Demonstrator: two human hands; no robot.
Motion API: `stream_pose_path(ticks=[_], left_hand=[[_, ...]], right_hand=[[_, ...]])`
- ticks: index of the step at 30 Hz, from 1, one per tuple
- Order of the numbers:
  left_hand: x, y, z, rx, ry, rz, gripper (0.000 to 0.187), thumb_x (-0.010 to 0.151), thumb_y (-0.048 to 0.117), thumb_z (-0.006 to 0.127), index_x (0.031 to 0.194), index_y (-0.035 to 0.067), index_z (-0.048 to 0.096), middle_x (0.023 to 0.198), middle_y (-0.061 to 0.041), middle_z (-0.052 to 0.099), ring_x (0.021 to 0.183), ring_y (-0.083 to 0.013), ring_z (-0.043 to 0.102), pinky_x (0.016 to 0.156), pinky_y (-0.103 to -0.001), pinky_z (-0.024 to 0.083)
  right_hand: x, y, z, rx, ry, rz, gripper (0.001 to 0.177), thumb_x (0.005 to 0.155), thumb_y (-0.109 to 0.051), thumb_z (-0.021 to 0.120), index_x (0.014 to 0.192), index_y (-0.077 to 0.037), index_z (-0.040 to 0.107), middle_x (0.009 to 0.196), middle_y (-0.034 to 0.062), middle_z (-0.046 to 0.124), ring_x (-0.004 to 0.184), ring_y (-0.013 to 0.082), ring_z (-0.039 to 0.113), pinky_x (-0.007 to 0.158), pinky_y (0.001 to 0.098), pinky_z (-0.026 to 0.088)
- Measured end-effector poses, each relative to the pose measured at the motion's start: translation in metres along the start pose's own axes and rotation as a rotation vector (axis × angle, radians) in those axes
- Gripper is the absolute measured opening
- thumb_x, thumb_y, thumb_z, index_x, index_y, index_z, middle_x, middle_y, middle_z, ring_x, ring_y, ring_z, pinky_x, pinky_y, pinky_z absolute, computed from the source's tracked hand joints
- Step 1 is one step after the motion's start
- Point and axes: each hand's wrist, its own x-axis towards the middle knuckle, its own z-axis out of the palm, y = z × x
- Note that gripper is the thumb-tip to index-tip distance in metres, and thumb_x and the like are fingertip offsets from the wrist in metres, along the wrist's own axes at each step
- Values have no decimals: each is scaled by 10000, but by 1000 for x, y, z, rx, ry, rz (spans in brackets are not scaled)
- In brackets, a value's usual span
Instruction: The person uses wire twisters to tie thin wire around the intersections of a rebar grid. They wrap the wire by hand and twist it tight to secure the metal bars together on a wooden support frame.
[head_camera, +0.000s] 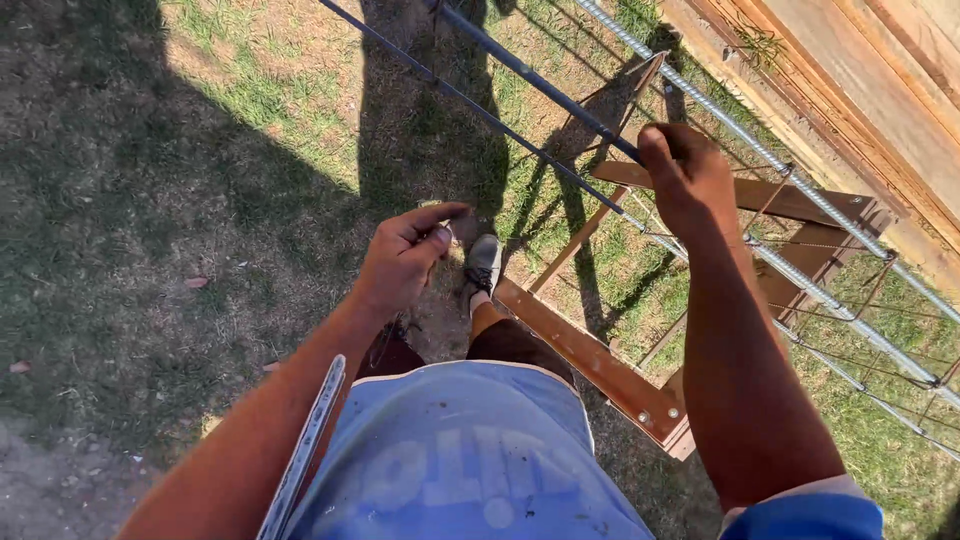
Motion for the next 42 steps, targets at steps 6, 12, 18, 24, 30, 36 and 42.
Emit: stream_pose_path(ticks=[6, 12, 18, 24, 30, 36, 42], left_hand=[[36, -50, 30, -86, 132, -133, 389, 1006, -46, 597, 1310, 45, 823, 669, -120, 656, 429, -141, 579, 418, -253, 430], [64, -64, 64, -229, 187, -138, 369, 1002, -34, 589, 1270, 45, 830, 653, -128, 635, 425, -155, 572, 390, -249, 420], [73, -55, 90, -309, 247, -164, 348, 992, -33, 582, 1250, 14, 810, 688, -146, 667, 441, -167, 583, 382, -246, 408], [86, -41, 111, -354, 145, -54, 467, 1012, -46, 595, 1429, 70, 772, 752, -162, 724, 485, -169, 622, 440, -243, 474], [102, -31, 150, -401, 115, -31, 422, 994, -58, 575, 1285, 94, 840, 818, -135, 744, 551, -152, 658, 473, -229, 462], [125, -48, 179, -550, 187, 31, 389, 896, -11, 823, 1277, 64, 836, 872, -128, 752, 537, -144, 669, 456, -285, 501], [137, -25, 190, -652, 188, -31, 239, 884, 23, 912, 1119, 27, 863, 801, -87, 759, 615, -83, 668, 518, -234, 482]], right_hand=[[23, 40, 12, -25, -374, 714, 686, 1247, -615, 465, 818, -170, 763, 741, 75, 735, 792, 301, 671, 827, 451, 508], [28, 64, 12, 363, -416, 892, 475, 1168, -363, 615, 814, -70, 731, 594, 83, 625, 584, 188, 654, 592, 331, 510], [19, 59, 13, 349, -369, 813, 519, 1229, -365, 588, 806, -96, 726, 613, 55, 566, 572, 157, 551, 555, 312, 477], [26, 42, 7, 305, -312, 825, 514, 1231, -350, 654, 823, -57, 761, 610, 88, 602, 565, 154, 577, 554, 283, 500], [20, 46, 12, 355, -235, 858, 487, 1211, -303, 693, 781, -78, 728, 599, 70, 587, 558, 136, 577, 535, 258, 515], [21, 42, 11, 420, -235, 831, 568, 1219, -341, 682, 712, -85, 693, 542, 38, 527, 509, 91, 507, 498, 219, 439], [32, 30, 9, 440, -267, 795, 616, 1227, -349, 655, 659, -109, 628, 530, 21, 484, 517, 82, 473, 513, 202, 403]])
